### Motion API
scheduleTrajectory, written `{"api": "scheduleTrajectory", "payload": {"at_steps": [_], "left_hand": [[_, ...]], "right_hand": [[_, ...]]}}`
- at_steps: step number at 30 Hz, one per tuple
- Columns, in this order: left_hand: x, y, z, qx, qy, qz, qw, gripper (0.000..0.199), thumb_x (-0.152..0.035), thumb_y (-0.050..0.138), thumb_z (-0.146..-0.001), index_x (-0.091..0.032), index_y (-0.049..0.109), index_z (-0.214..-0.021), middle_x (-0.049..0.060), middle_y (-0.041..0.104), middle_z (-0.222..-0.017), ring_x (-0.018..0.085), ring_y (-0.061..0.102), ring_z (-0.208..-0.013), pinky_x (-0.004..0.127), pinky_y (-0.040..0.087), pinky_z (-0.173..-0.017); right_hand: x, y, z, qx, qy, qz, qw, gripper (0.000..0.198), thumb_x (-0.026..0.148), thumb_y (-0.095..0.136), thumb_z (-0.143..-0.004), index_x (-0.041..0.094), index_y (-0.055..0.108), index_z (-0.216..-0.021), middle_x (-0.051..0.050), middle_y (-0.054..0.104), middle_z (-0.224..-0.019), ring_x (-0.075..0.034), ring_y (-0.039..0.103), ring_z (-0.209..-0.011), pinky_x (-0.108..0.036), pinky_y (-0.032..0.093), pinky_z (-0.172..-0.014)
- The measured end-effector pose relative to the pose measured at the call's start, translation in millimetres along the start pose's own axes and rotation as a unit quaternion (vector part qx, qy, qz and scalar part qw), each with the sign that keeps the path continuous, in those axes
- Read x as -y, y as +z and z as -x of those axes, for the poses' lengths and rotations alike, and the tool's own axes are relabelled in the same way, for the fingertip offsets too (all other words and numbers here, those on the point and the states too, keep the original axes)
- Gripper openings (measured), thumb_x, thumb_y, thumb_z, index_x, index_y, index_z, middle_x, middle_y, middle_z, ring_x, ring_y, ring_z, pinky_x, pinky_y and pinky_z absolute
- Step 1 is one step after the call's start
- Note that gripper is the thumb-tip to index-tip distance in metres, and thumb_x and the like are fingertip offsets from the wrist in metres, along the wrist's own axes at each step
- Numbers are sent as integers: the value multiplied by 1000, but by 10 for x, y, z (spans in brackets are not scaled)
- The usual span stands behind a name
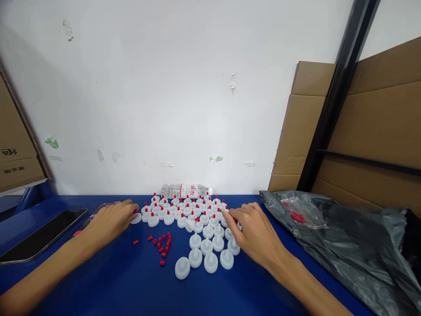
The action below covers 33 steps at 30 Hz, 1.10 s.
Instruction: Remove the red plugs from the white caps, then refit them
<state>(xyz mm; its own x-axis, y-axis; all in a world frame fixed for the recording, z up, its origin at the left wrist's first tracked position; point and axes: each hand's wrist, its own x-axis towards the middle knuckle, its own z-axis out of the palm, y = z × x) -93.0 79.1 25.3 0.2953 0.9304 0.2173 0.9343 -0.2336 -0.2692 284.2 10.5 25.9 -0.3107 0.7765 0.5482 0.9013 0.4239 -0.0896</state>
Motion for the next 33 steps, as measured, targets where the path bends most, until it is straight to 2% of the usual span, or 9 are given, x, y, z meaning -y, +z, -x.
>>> {"api": "scheduleTrajectory", "payload": {"at_steps": [5,8,9,13,17,21,26,31,33], "left_hand": [[8,-177,30,-4,-19,-2,1000,25,-18,43,-100,-17,65,-89,11,73,-89,28,71,-81,29,37,-59],[-125,-336,87,-49,-27,14,998,28,-30,39,-105,-18,63,-96,10,72,-92,27,71,-76,28,34,-55],[-203,-369,118,-105,-14,45,993,26,-34,42,-105,-19,62,-99,8,72,-93,24,70,-74,27,34,-54],[-642,-381,326,-275,172,140,935,27,-33,38,-107,-21,59,-96,3,71,-86,16,66,-62,25,39,-51],[-1027,-333,576,-306,294,231,875,16,-25,39,-107,-21,54,-102,4,72,-89,14,68,-62,24,44,-49],[-1154,-274,691,-289,305,310,853,9,-23,41,-106,-24,50,-104,1,70,-82,15,65,-57,27,44,-49],[-1149,-237,676,-204,332,279,878,16,-15,35,-98,-24,46,-89,3,65,-81,16,56,-52,31,36,-45],[-979,-358,591,-93,273,389,875,34,-24,26,-107,-23,41,-76,-3,54,-63,13,53,-54,28,35,-53],[-856,-393,510,-92,248,344,901,34,-26,29,-107,-23,45,-77,-2,57,-69,15,54,-61,30,34,-58]], "right_hand": [[47,-43,9,-24,-11,-8,1000,48,36,37,-107,21,52,-64,-1,56,-60,-17,49,-62,-37,37,-75],[132,-90,31,-37,-30,-42,998,34,34,41,-106,21,65,-85,-4,67,-76,-20,57,-73,-37,41,-77],[170,-103,44,-43,-42,-59,996,27,34,43,-105,22,67,-98,-5,70,-86,-21,60,-79,-38,43,-79],[372,-110,117,-43,-112,-100,988,36,36,56,-99,26,55,-134,-11,69,-119,-26,64,-106,-43,48,-92],[612,-68,215,-14,-177,-120,977,56,42,67,-93,28,46,-143,-10,65,-133,-27,62,-120,-48,41,-112],[777,-25,271,-29,-194,-184,963,50,47,68,-92,25,51,-134,-6,73,-119,-22,70,-106,-39,44,-109],[811,16,259,-29,-190,-202,960,19,33,62,-97,23,60,-113,-4,77,-96,-18,73,-83,-36,49,-98],[497,-1,188,-108,-230,-125,959,37,10,52,-95,23,56,-130,-8,76,-114,-20,73,-99,-41,46,-101],[286,-25,128,-148,-173,-96,969,32,14,51,-96,25,58,-125,-8,76,-113,-22,72,-99,-43,47,-99]]}}
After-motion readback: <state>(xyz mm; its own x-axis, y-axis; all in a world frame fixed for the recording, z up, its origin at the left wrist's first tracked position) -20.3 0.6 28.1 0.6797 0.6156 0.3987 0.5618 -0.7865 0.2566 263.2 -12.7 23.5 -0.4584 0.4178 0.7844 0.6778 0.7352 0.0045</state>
